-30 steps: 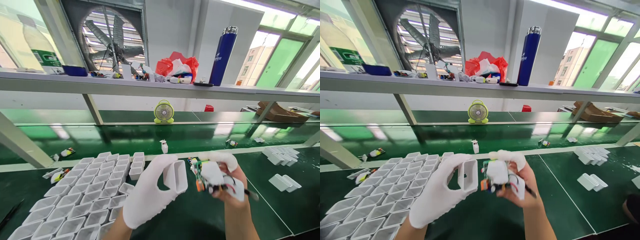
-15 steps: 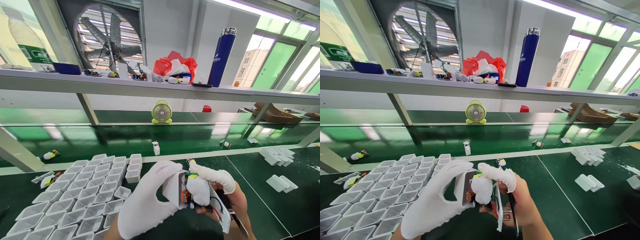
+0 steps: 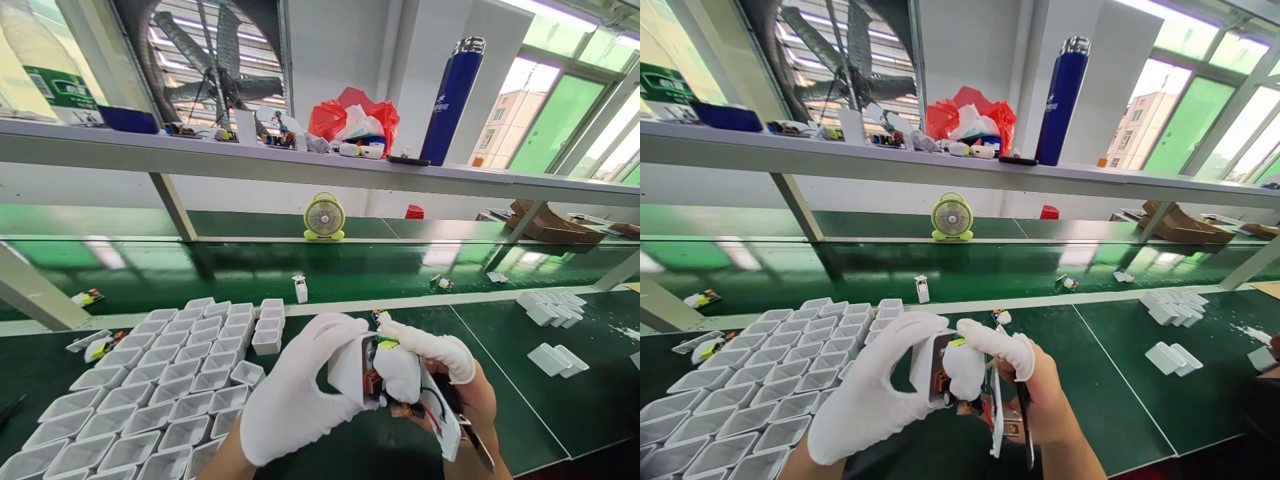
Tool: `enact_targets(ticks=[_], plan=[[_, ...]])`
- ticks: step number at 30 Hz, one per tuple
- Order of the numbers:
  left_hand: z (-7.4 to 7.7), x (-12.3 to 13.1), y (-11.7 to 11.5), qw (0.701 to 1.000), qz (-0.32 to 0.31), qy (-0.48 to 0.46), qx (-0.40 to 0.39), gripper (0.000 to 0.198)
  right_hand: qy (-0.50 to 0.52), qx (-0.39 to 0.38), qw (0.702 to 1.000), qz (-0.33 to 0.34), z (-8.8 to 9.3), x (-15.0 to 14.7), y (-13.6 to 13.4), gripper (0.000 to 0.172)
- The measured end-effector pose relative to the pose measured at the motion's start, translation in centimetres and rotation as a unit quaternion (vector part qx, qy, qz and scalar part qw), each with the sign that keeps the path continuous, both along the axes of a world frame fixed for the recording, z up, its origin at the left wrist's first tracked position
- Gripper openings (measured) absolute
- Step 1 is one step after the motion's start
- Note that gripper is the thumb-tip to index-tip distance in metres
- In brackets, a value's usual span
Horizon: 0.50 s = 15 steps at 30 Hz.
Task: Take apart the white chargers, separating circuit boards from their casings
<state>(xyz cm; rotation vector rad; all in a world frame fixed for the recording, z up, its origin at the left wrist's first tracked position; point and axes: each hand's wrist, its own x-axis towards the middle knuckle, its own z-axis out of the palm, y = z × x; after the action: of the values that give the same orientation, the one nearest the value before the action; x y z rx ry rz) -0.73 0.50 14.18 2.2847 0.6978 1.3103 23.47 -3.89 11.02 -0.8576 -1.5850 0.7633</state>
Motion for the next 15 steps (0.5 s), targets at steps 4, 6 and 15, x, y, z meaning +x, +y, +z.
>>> enact_targets(ticks=[4, 6, 15], plan=[[0.3, -0.2, -0.1, 0.999, -0.005, -0.001, -0.044, 0.060, -0.029, 0.077, 0.997, 0.001, 1.6, -1.6, 0.1, 0.055], [0.5, -0.4, -0.1, 0.990, -0.011, -0.007, -0.140, 0.054, -0.001, 0.138, 0.990, -0.026, 2.2, -2.3, 0.1, 0.063], [0.2, -0.2, -0.4, 0.777, -0.370, -0.199, -0.469, 0.059, 0.081, 0.141, 0.986, -0.035, 1.3, -1.6, 1.0, 0.035]])
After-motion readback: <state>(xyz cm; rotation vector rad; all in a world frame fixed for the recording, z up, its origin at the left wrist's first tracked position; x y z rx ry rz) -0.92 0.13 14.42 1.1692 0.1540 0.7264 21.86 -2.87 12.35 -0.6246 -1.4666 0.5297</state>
